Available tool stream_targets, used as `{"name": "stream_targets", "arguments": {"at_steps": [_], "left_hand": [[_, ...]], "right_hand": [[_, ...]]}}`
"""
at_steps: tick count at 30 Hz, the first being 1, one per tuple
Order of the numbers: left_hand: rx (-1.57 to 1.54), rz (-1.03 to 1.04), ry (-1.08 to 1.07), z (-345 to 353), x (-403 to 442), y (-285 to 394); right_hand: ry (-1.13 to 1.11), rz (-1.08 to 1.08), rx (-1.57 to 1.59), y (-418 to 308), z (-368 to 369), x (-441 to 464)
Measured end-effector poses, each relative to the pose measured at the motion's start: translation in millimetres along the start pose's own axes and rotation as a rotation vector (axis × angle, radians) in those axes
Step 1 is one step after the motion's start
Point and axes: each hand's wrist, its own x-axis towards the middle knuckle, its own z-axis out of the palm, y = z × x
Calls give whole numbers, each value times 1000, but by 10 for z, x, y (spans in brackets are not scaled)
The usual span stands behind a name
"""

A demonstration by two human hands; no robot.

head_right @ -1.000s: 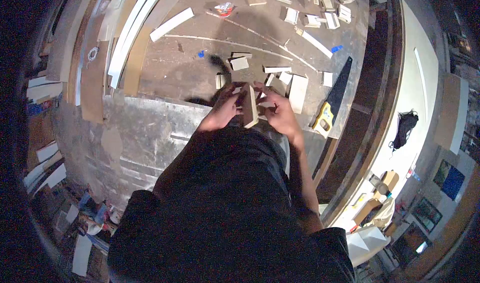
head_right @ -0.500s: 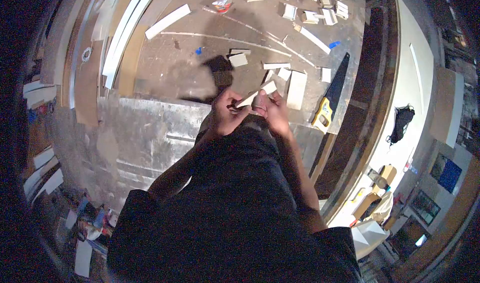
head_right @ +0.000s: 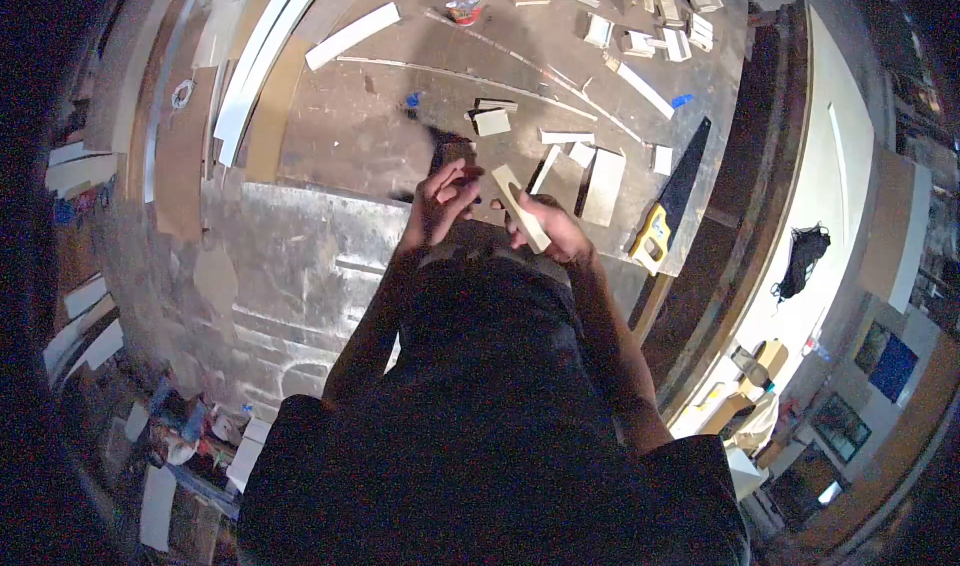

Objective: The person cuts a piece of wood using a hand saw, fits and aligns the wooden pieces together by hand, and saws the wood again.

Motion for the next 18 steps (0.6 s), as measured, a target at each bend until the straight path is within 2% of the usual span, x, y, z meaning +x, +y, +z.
{"name": "stream_targets", "arguments": {"at_steps": [1,2,4,5,7,8,9,10,12,14,15,16,18], "left_hand": [[-181,-98,-104,-22,61,97],[-361,-194,-214,-33,139,192],[-351,-111,-288,16,298,-11],[-245,-108,-305,37,376,-99],[-40,-76,-311,98,453,-45],[-35,-71,-315,117,525,-30],[77,63,-300,143,603,-7],[187,195,-283,160,632,4],[181,186,-280,185,630,-18],[159,92,-316,184,681,-73],[164,97,-325,156,691,-46],[128,18,-297,98,684,4],[55,-121,-216,-73,662,69]], "right_hand": [[125,91,-15,17,-6,-23],[121,83,-15,9,-24,2],[-128,115,330,-31,10,19],[-125,107,333,-34,38,-2],[134,12,131,-73,169,-49],[261,-36,28,-98,201,-46],[295,-115,-132,-76,168,-16],[294,-115,-130,-59,121,-19],[307,-228,-422,-44,41,-64],[290,-257,-395,-38,-1,-98],[305,-237,-488,21,-76,-62],[323,-216,-582,84,-132,-4],[360,-185,-476,243,-217,141]]}}
